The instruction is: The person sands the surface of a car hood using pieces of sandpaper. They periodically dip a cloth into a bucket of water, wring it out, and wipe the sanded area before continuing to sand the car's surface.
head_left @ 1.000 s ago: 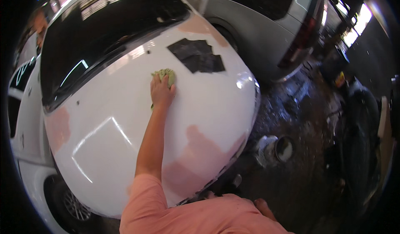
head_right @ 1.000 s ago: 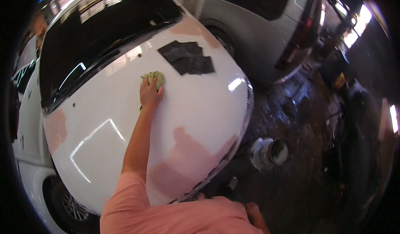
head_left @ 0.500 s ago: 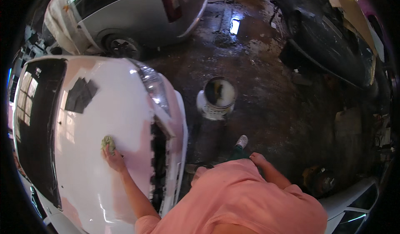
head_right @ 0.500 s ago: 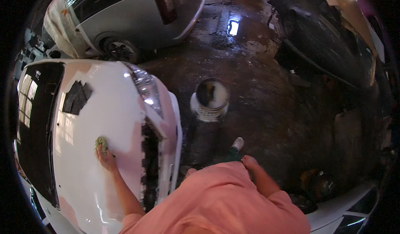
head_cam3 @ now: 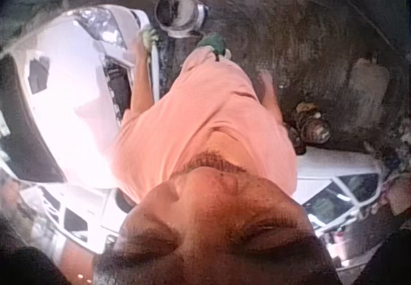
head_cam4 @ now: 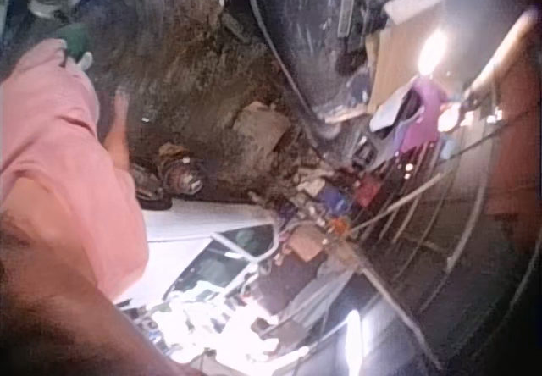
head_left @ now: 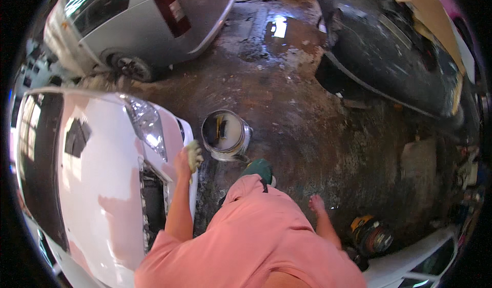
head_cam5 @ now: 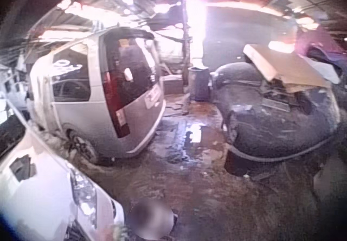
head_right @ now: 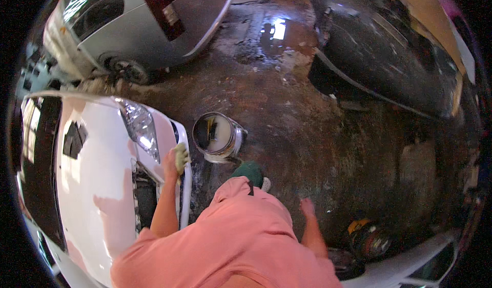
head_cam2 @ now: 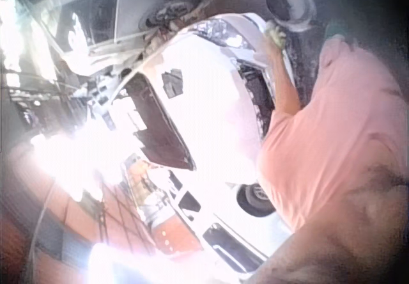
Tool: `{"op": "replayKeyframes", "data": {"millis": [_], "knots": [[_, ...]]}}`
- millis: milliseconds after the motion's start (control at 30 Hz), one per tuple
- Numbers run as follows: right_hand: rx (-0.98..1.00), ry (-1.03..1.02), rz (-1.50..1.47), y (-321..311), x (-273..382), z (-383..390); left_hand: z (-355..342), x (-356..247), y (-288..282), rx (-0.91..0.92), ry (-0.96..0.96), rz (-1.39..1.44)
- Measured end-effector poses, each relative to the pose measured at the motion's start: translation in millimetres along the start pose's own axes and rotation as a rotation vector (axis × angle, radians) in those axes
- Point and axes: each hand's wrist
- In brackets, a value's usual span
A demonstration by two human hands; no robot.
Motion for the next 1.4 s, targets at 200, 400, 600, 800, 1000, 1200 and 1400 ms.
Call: {"op": "replayKeyframes", "data": {"millis": [200,400,600,800,1000,1200,1400], "knots": [[0.045,-0.057,-0.005,9,66,-6,-124,32,96,-0.1,0.017,-1.018],[0.15,-0.116,0.169,-57,179,-74,-227,147,80,0.283,-0.256,-1.506],[0.051,-0.185,0.25,-145,350,-195,-251,132,142,-0.104,-0.626,-1.25],[0.534,-0.01,-0.415,-183,547,-315,-228,260,115,-0.191,-0.763,-1.126],[0.393,-0.498,0.576,-94,737,-381,-211,155,132,-0.11,-0.76,-1.033],[0.452,-0.417,0.801,1,871,-441,-184,78,129,-0.243,-0.859,-0.879],[0.636,-0.779,1.265,111,979,-548,-182,70,132,-0.391,-0.966,-0.7]]}}
Point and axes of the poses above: each hand's wrist, its own z-axis away from the middle knuckle, its own y-axis out of the palm, x = y × z, and after that the axes turned 3 degrees about -x, right-handed
